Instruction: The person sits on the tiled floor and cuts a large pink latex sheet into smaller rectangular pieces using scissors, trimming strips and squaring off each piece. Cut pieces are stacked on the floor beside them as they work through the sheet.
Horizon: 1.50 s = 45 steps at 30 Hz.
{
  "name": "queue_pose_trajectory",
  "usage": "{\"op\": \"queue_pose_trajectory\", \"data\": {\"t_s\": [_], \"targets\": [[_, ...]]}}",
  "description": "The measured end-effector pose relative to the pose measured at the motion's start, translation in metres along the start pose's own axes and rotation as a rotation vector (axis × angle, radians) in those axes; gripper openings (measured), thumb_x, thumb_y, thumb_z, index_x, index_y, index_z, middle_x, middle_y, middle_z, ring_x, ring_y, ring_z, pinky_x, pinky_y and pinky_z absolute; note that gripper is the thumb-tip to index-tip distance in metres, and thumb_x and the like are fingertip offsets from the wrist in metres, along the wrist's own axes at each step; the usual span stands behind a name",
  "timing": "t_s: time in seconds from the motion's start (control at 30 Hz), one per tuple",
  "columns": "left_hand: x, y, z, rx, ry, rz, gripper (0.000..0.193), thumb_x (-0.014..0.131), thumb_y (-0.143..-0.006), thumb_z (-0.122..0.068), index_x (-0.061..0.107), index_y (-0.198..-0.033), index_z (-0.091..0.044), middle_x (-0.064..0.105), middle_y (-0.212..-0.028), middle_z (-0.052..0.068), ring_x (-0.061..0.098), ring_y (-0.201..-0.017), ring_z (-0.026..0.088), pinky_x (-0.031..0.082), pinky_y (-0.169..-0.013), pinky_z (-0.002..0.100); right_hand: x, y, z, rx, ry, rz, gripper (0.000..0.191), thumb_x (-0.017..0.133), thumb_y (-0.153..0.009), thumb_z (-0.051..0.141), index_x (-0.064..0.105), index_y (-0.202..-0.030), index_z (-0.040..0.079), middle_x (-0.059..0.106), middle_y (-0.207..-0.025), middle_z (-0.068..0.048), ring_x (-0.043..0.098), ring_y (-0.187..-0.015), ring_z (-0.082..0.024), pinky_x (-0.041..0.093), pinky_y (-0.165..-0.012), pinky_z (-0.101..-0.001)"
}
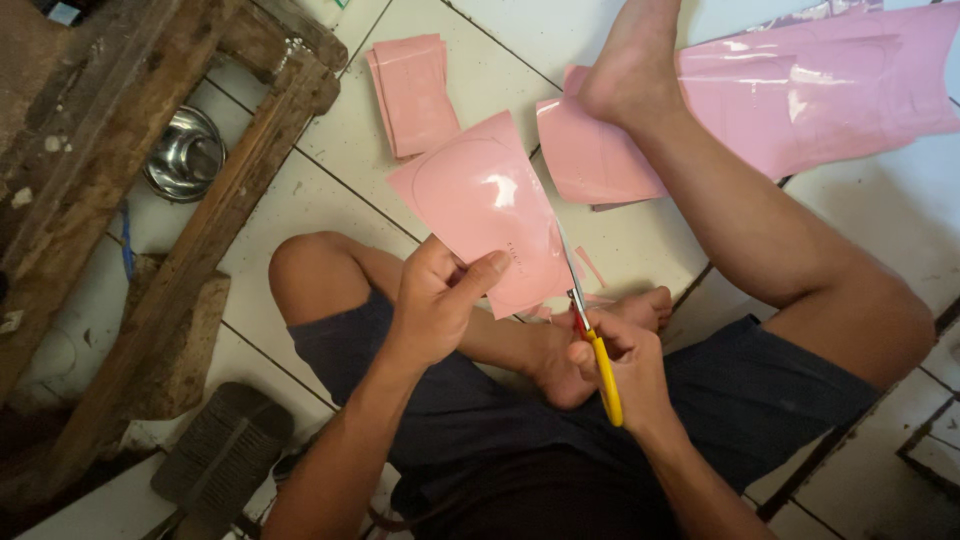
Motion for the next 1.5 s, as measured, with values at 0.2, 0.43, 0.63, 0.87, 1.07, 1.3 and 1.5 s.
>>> {"op": "queue_pose_trajectory", "data": {"t_s": [0.2,0.43,0.63,0.87,1.07,1.3,1.5], "targets": [[0.004,0.003,0.004,0.016,0.061,0.054,0.018,0.066,-0.105,-0.007,0.063,-0.119,0.004,0.069,-0.103,0.001,0.062,-0.09,0.005,0.052,-0.078,0.021,0.003,0.01,0.002,0.095,0.025,-0.054,0.051,0.081,-0.081,0.042,0.078,-0.11,0.0,0.056,-0.064,0.006,0.047,-0.054,-0.004,0.033,-0.048,-0.0214],[0.012,0.01,0.026,-0.052,0.08,0.079,0.021,0.066,-0.101,-0.008,0.064,-0.12,0.001,0.071,-0.105,0.0,0.064,-0.092,0.004,0.053,-0.081,0.021,0.004,0.007,0.019,-0.065,0.129,-0.054,0.04,0.073,-0.09,0.044,0.073,-0.093,0.003,0.054,-0.061,0.006,0.048,-0.054,-0.002,0.036,-0.047,-0.0206],[0.006,0.027,0.052,-0.16,0.024,0.098,0.022,0.069,-0.099,-0.009,0.066,-0.119,0.001,0.071,-0.101,0.001,0.064,-0.088,0.004,0.053,-0.077,0.022,0.008,0.026,-0.014,-0.002,0.02,-0.09,0.049,0.064,-0.099,0.04,0.061,-0.067,0.004,0.055,-0.052,-0.002,0.049,-0.044,-0.01,0.035,-0.043,-0.0257],[0.012,0.067,0.075,-0.458,-0.096,0.588,0.032,0.071,-0.093,-0.008,0.065,-0.123,0.003,0.07,-0.105,0.003,0.063,-0.095,0.008,0.054,-0.084,0.027,0.004,0.013,-0.027,0.002,-0.517,-0.062,0.011,0.061,-0.085,0.015,0.06,-0.095,0.01,0.065,-0.079,-0.003,0.062,-0.061,-0.014,0.048,-0.051,-0.0265],[-0.012,0.044,0.077,-0.386,0.539,0.1,0.044,0.07,-0.094,-0.032,0.064,-0.126,-0.003,0.073,-0.115,0.013,0.07,-0.1,0.023,0.059,-0.088,0.038,0.004,-0.008,0.005,-0.01,-0.503,-0.26,0.025,0.07,-0.083,0.001,0.059,-0.104,0.006,0.066,-0.102,-0.005,0.066,-0.092,-0.012,0.053,-0.086,-0.0276],[-0.028,-0.005,0.111,-0.184,0.141,-0.373,0.026,0.073,-0.089,-0.009,0.066,-0.114,-0.004,0.067,-0.094,0.004,0.06,-0.077,0.013,0.051,-0.066,0.029,0.039,-0.042,-0.005,-0.031,-0.227,-0.245,0.025,0.069,-0.087,0.004,0.066,-0.112,0.0,0.071,-0.098,-0.008,0.068,-0.086,-0.015,0.053,-0.077,-0.0277],[-0.144,-0.113,0.077,0.052,-0.006,-0.504,0.017,0.069,-0.093,-0.009,0.072,-0.108,-0.003,0.069,-0.088,0.0,0.061,-0.076,0.007,0.05,-0.065,0.024,0.022,-0.061,-0.039,-0.012,0.023,-0.203,0.022,0.066,-0.095,0.015,0.064,-0.109,-0.003,0.074,-0.087,-0.011,0.071,-0.072,-0.018,0.057,-0.066,-0.0287]]}}
Point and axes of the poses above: each hand's wrist, its own y-axis away from the middle knuckle, its own x-axis out of the palm, z = x × y, the point moved 6 cm from there along -y, towards the middle knuckle
